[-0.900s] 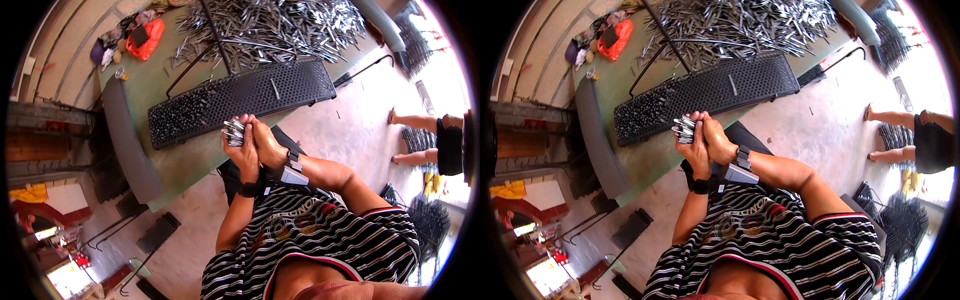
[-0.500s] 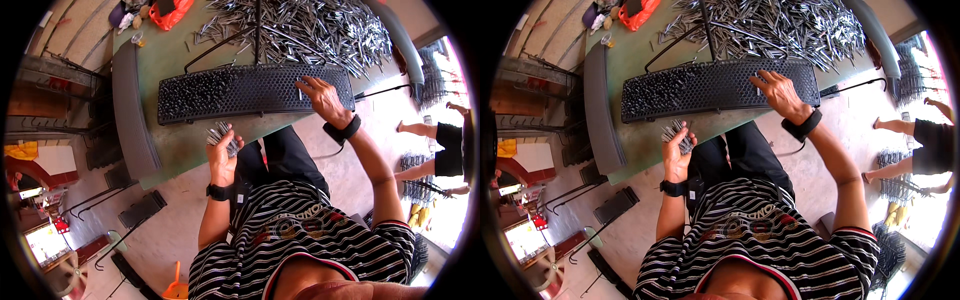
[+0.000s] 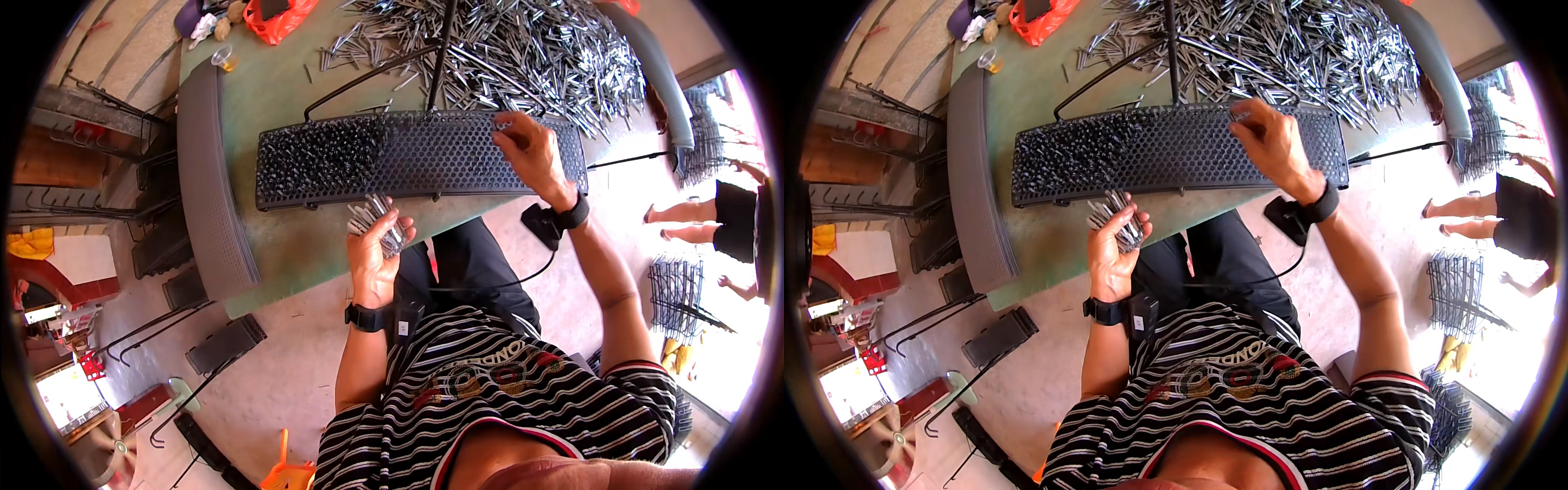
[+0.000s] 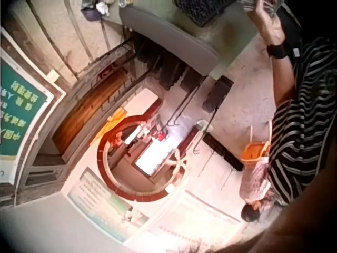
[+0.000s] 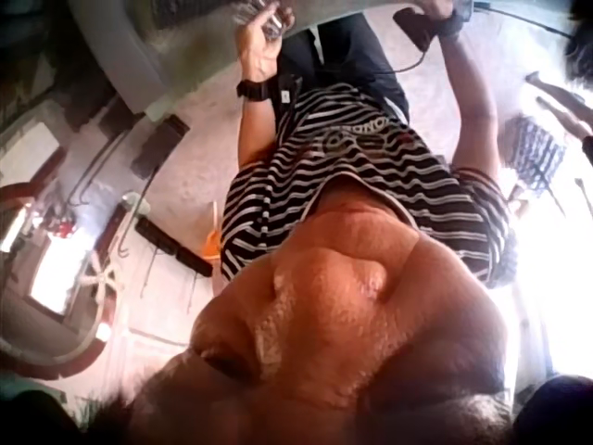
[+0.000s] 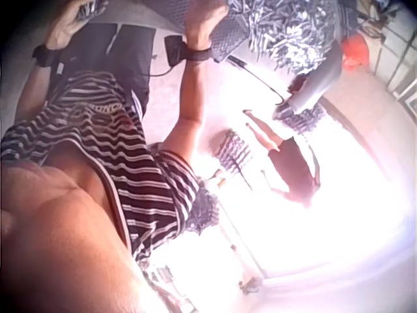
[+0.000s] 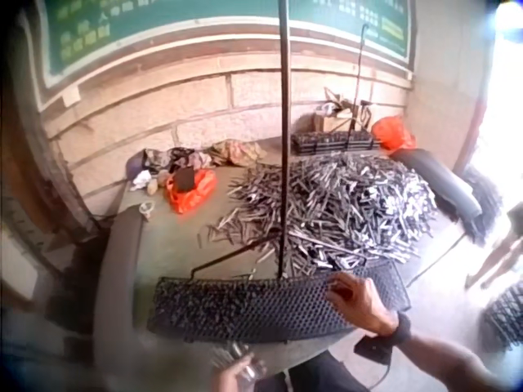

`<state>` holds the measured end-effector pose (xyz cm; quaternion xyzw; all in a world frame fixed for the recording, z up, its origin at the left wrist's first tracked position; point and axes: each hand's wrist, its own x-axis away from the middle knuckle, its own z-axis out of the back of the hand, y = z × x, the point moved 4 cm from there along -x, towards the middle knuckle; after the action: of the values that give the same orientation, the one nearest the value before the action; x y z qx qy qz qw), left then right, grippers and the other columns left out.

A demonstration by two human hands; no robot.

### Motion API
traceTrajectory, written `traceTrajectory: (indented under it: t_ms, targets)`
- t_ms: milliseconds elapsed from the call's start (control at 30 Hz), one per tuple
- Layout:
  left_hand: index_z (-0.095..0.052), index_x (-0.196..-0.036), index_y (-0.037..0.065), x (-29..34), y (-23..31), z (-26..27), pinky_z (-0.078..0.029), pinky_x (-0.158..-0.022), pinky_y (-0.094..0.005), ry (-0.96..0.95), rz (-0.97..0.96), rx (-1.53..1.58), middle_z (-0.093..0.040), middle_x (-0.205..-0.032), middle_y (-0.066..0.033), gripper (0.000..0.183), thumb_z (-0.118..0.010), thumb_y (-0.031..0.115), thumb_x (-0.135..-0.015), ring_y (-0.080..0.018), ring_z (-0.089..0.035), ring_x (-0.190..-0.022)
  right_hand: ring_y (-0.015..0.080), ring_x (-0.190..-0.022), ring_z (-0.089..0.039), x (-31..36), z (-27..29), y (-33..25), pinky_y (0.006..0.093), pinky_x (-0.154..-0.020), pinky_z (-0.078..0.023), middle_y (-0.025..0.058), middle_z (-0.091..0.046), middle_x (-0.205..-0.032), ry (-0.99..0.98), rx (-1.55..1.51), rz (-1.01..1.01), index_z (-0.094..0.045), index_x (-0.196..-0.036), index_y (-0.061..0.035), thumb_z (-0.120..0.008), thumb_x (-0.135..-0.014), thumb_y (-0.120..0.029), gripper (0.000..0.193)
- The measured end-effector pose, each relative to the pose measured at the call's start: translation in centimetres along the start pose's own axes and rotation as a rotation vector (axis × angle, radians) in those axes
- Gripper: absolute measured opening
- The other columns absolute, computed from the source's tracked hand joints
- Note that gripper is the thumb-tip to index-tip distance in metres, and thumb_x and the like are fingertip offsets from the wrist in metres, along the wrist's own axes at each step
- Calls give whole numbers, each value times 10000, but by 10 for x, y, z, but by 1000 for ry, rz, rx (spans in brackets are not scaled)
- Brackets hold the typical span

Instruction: The person sorts small metal pins by picking up handfuls and inserting them one at a time into the holes of a perforated plate on a table.

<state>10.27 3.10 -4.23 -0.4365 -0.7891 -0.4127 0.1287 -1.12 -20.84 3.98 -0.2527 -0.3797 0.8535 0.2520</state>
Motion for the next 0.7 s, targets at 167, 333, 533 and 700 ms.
traceTrajectory:
  t_ms: [167,333,533,700]
  targets:
    - [-600,-858,6,-14,4,-27,-519,-507,-353,73,-28,-76,-622,-759,-84,131,-645,-36,-742,-228,-633,-619,83,-523,-569,-23,-39,-29,211,-465,-439,61,-613,-627,-161,-396,-259,-572,-946,43,-583,-812,-23,150]
    - [-602,-897,6,-18,2,-35,-507,-500,-353,112,-40,-124,-635,-815,-104,160,-630,-37,-745,-243,-631,-641,130,-626,-645,-32,-66,-26,225,-545,-498,100,-651,-731,138,-463,-119,-544,-904,31,-573,-815,3,97]
    - [-610,-866,-10,-17,5,-36,-495,-477,-323,130,-73,-90,-642,-785,-102,119,-638,-25,-751,-218,-633,-612,196,-715,-678,-41,-87,-14,264,-605,-525,148,-663,-776,159,-287,12,-508,-919,18,-567,-835,-4,105]
    - [-613,-836,-18,-19,4,-33,-481,-460,-293,146,-74,-77,-648,-777,-102,86,-637,-25,-754,-202,-630,-588,218,-721,-677,-43,-98,-4,284,-598,-520,155,-656,-754,128,-208,45,-507,-922,3,-553,-833,5,100]
